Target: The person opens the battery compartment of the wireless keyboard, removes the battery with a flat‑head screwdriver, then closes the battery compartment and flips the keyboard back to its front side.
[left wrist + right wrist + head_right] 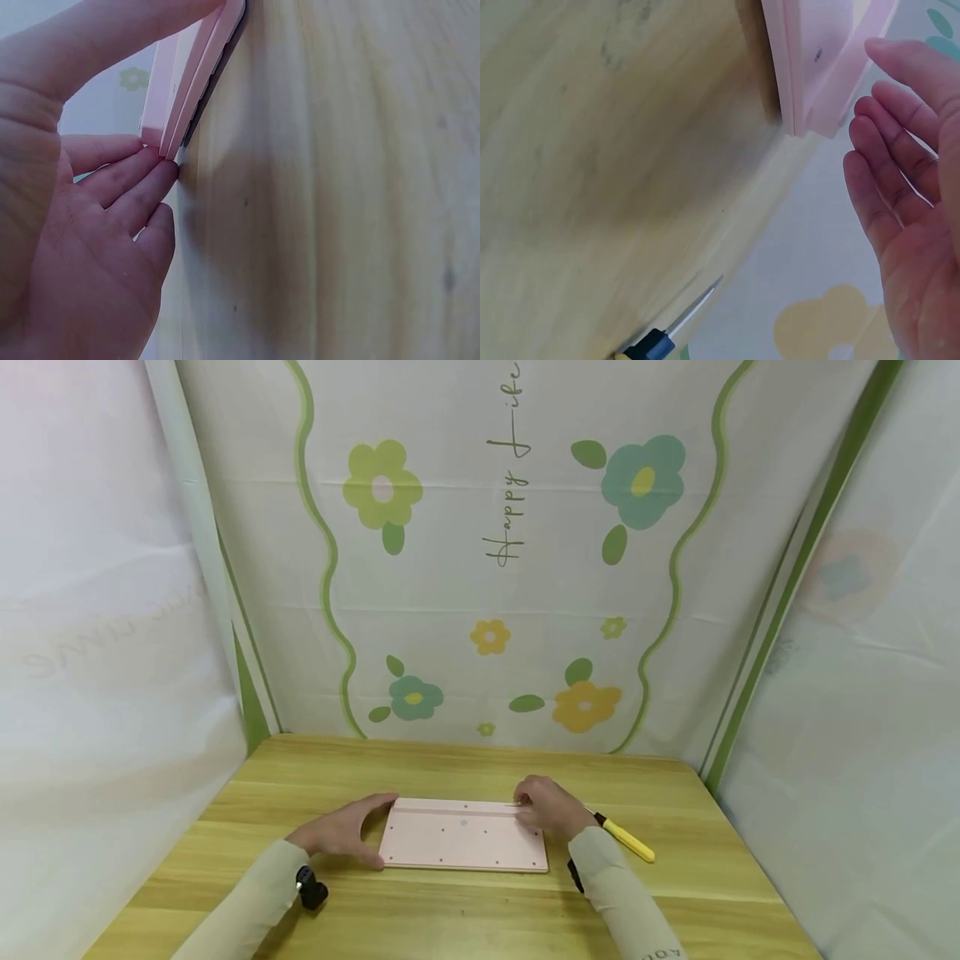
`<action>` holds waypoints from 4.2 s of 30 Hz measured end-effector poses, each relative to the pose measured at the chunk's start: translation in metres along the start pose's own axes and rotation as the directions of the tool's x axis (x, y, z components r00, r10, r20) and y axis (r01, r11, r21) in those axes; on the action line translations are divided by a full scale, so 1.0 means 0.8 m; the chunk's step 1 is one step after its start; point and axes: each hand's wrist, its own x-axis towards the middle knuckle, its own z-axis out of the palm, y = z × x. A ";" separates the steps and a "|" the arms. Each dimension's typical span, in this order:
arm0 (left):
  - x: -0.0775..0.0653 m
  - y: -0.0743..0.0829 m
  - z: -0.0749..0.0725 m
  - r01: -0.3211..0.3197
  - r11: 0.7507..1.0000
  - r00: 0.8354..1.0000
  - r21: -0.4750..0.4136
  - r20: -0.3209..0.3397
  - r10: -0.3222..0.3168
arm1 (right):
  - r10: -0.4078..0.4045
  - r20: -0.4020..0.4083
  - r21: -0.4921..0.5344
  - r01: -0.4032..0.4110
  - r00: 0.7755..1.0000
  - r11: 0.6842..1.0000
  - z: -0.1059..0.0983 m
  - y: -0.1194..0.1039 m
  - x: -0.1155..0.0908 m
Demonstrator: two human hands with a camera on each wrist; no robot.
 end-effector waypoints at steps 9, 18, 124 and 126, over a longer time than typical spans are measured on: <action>-0.001 0.002 0.001 0.002 1.000 1.000 -0.009 -0.001 -0.002 | 0.065 0.037 -0.003 -0.065 0.997 0.998 0.004 -0.003 0.010; -0.001 0.004 -0.002 0.033 0.999 0.999 -0.007 -0.003 -0.033 | 0.187 0.191 0.041 -0.199 0.963 0.979 -0.016 -0.015 0.035; -0.002 0.000 0.001 0.036 0.999 0.999 0.034 0.016 -0.037 | 0.096 -0.002 -0.327 -0.091 0.995 0.941 -0.052 0.055 -0.206; -0.001 0.000 0.001 0.033 0.999 0.999 0.028 0.015 -0.034 | 0.100 0.002 -0.315 -0.094 0.995 0.944 -0.049 0.058 -0.208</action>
